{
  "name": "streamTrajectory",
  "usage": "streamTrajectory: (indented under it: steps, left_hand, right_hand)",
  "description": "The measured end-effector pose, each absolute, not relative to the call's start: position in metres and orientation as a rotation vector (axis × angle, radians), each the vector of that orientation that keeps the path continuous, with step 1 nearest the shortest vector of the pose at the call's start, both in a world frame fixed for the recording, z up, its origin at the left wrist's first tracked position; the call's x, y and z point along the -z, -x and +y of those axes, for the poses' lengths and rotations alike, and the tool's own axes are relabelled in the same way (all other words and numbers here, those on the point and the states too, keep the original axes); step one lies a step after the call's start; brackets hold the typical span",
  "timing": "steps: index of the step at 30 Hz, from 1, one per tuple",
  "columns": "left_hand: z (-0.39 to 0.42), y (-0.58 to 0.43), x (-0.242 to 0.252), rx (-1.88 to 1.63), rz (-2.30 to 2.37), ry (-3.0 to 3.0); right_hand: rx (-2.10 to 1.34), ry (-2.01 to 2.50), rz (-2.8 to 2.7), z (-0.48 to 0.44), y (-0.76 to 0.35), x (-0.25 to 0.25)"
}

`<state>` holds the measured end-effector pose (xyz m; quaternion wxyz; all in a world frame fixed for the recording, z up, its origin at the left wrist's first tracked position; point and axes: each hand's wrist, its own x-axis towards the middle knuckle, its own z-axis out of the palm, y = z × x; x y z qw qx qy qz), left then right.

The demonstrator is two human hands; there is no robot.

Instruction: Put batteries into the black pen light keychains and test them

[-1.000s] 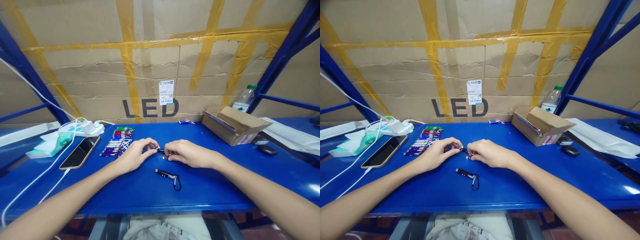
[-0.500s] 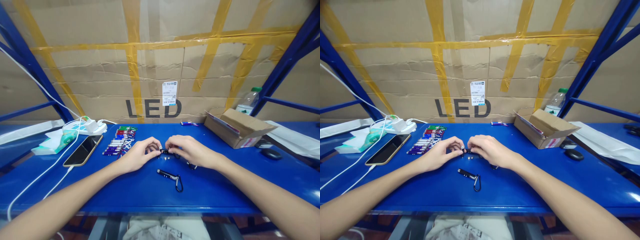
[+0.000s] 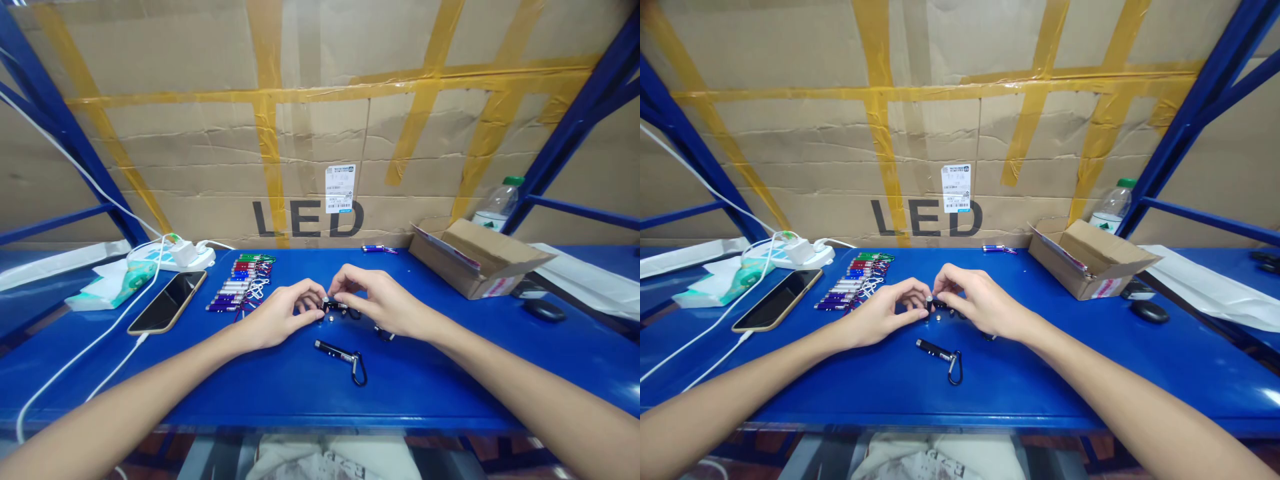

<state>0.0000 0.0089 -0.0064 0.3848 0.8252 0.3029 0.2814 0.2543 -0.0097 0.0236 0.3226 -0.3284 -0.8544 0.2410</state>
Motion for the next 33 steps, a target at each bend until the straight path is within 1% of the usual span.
streamTrajectory:
  steps: [9,20,33]
  left_hand:
    - [0.011,0.001,0.007,-0.683,0.837,-2.191]
    - [0.009,0.0,0.008,-0.695,0.834,-2.155]
    - [0.01,-0.002,0.011,-0.73,0.855,-2.009]
  right_hand:
    - [-0.546,0.885,-2.219,-0.008,-0.253,-0.02]
    - [-0.645,0.872,-2.188,-0.009,-0.248,-0.015]
    - [-0.468,0.754,-2.279,-0.011,-0.248,-0.009]
